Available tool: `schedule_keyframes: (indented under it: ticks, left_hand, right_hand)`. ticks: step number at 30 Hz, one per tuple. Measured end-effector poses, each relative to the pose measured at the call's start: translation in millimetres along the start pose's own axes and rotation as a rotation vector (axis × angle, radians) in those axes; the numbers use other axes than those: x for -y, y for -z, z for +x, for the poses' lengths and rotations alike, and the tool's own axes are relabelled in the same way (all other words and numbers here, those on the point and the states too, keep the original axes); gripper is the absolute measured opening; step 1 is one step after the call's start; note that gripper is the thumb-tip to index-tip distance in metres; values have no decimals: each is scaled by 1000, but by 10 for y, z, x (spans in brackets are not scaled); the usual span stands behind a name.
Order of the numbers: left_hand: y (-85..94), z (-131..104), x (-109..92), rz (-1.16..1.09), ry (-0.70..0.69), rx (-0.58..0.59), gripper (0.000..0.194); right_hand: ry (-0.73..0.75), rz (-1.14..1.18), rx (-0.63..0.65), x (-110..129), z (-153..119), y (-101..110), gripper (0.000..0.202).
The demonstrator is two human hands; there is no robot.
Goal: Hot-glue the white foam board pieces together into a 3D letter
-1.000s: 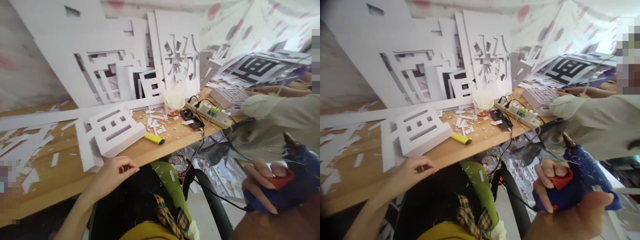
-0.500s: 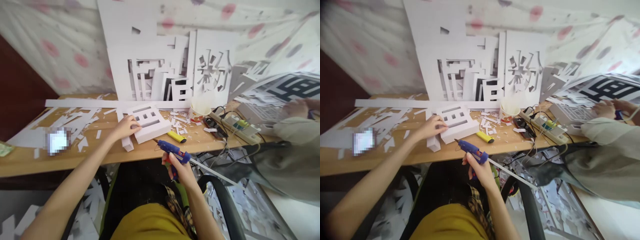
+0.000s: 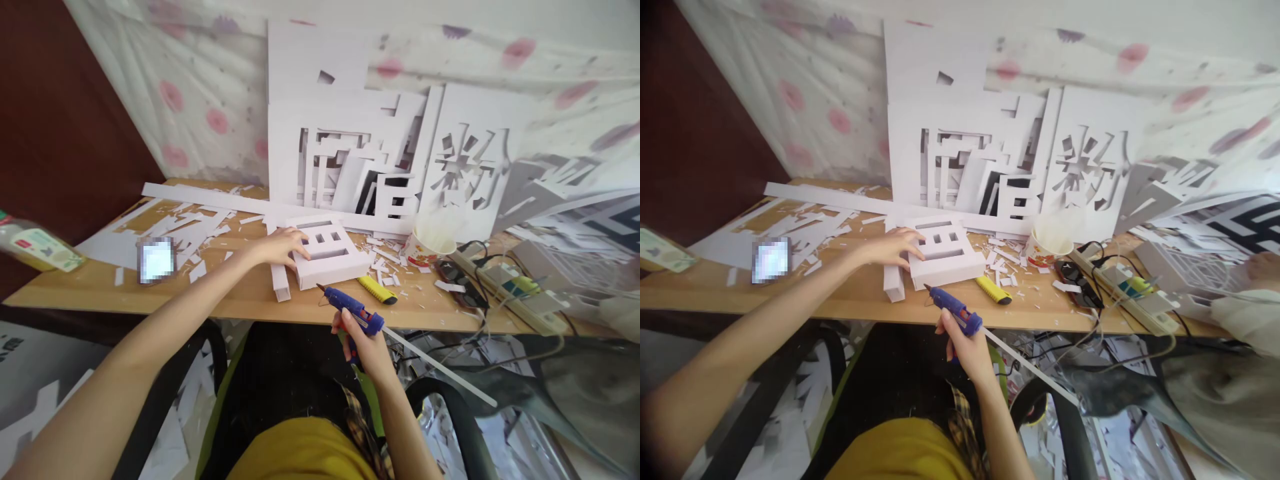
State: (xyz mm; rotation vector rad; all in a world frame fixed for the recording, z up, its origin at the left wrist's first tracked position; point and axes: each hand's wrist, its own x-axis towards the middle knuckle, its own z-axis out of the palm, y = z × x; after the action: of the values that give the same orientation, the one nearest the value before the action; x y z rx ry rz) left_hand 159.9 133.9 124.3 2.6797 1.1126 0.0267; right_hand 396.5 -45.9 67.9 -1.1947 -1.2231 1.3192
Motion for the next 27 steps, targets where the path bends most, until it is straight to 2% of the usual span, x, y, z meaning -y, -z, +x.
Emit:
schedule_keyframes:
  ticks: [4, 10, 16, 19, 22, 25, 27]
  left_hand:
    - [37, 39, -10, 54, -75, -13, 29]
    - [48, -79, -74, 52, -138, -108, 24]
    - [-45, -180, -159, 90, -92, -203, 25]
    - [-103, -93, -274, 150, -57, -183, 26]
    - [-155, 90, -358, 185, -34, -132, 25]
    - [-166, 211, -317, 103, -49, -81, 27]
    - [-139, 176, -214, -6, -41, -122, 30]
  right_hand:
    - [-9, -9, -40, 49, -12, 6, 45]
    - [31, -11, -70, 101, -2, 179, 46]
    - [37, 63, -117, 76, -5, 306, 42]
    - [50, 103, -144, 92, -10, 309, 39]
    - [51, 139, -172, 139, -6, 311, 38]
    - [51, 127, -184, 179, 14, 359, 41]
    - [61, 83, -192, 189, 38, 419, 43]
